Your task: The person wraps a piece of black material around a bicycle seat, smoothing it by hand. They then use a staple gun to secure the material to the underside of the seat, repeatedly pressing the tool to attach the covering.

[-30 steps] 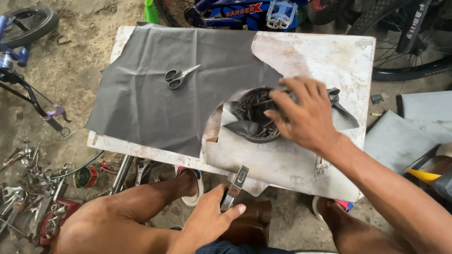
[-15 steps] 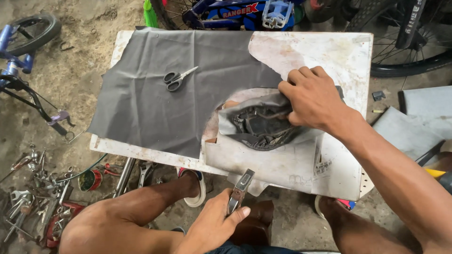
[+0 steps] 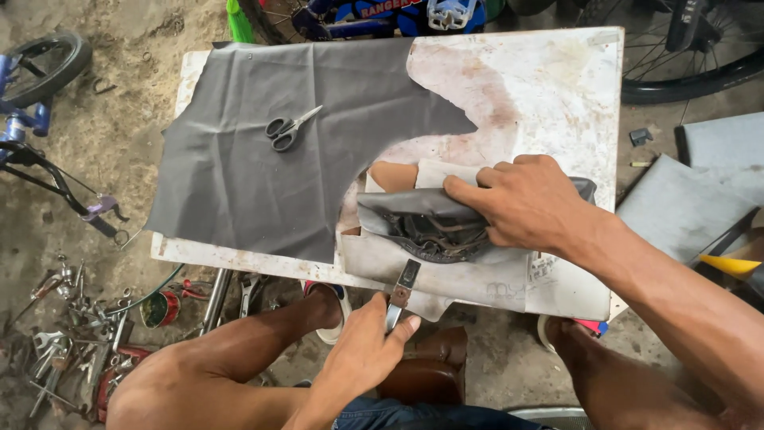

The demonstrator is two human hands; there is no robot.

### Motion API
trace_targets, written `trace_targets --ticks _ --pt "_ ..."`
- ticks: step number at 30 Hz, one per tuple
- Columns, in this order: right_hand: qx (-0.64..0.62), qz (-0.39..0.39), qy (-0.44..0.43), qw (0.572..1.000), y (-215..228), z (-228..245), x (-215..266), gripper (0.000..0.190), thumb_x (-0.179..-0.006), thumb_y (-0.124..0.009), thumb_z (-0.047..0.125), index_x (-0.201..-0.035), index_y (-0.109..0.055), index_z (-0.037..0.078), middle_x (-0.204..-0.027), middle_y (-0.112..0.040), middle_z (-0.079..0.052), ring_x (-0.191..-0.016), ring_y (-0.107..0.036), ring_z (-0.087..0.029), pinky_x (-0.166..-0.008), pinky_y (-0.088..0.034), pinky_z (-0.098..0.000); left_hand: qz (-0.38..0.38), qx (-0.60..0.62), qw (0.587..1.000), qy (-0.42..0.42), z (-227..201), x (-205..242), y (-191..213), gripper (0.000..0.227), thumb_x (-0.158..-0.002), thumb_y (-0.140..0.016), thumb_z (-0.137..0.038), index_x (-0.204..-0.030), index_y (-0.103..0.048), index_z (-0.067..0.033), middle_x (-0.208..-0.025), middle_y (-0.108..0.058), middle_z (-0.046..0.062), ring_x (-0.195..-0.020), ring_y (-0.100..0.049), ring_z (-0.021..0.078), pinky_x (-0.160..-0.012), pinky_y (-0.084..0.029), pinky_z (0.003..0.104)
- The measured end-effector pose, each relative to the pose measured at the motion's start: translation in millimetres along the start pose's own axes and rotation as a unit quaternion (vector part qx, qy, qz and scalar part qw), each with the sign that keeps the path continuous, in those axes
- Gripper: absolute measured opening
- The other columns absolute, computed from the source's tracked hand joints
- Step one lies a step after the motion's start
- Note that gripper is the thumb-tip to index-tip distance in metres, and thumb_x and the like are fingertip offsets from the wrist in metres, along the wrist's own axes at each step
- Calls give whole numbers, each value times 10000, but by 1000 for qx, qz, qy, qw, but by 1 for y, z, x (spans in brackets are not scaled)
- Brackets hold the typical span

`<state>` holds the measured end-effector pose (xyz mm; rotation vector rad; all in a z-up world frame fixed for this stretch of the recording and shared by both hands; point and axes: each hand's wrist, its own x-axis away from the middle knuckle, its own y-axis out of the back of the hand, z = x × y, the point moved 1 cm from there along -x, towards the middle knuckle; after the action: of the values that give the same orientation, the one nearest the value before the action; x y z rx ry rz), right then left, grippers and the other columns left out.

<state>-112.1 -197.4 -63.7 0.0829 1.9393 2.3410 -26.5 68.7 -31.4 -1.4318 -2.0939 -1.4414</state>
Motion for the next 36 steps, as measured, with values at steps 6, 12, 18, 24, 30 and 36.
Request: trace_targets --ticks 6,12,18,24,30,36 --pt "-16 -57 11 998 13 2 -1 563 -648 -713 165 -1190 -590 256 -749 -668 -53 -723 -701 -306 -588 -504 -454 6 -90 996 -1 2 -7 10 445 -904 -683 -370 -981 -566 53 -901 -680 309 -955 -633 499 -829 -470 539" --pt "-63 7 -111 992 15 -8 0 505 -761 -660 123 -1239 -593 269 -742 -678 -53 -665 -687 -305 -587 -502 -454 97 -220 971 8 -54 -20 71 507 -946 -656 -454 -979 -582 47 -829 -702 295 -864 -696 430 -804 -508 494" --pt "-114 56 -153 980 7 -9 5 556 -715 -684 152 -1245 -547 250 -789 -696 -85 -694 -692 -351 -560 -508 -499 144 -171 972 68 -56 -46 91 457 -882 -671 -400 -1040 -589 21 -815 -701 248 -772 -690 375 -700 -517 478" --pt "-102 76 -156 980 9 -4 7 571 -712 -699 163 -1249 -506 194 -801 -700 -112 -702 -696 -375 -572 -516 -506 148 -194 970 2 -40 -67 77 497 -878 -688 -406 -1036 -595 56 -895 -680 240 -827 -687 392 -708 -522 481" --pt "-107 52 -142 983 9 -4 8 609 -699 -714 163 -1270 -502 189 -786 -706 -122 -707 -697 -385 -583 -521 -507 140 -228 963 -20 -32 -79 71 508 -902 -683 -411 -1062 -613 65 -929 -696 276 -901 -689 408 -768 -505 476" --pt "-108 61 -143 982 10 -2 7 606 -714 -720 164 -1279 -504 192 -775 -707 -117 -700 -697 -379 -574 -518 -507 142 -176 974 5 -47 -71 73 477 -887 -677 -378 -1111 -600 35 -865 -701 249 -830 -697 373 -745 -509 475"
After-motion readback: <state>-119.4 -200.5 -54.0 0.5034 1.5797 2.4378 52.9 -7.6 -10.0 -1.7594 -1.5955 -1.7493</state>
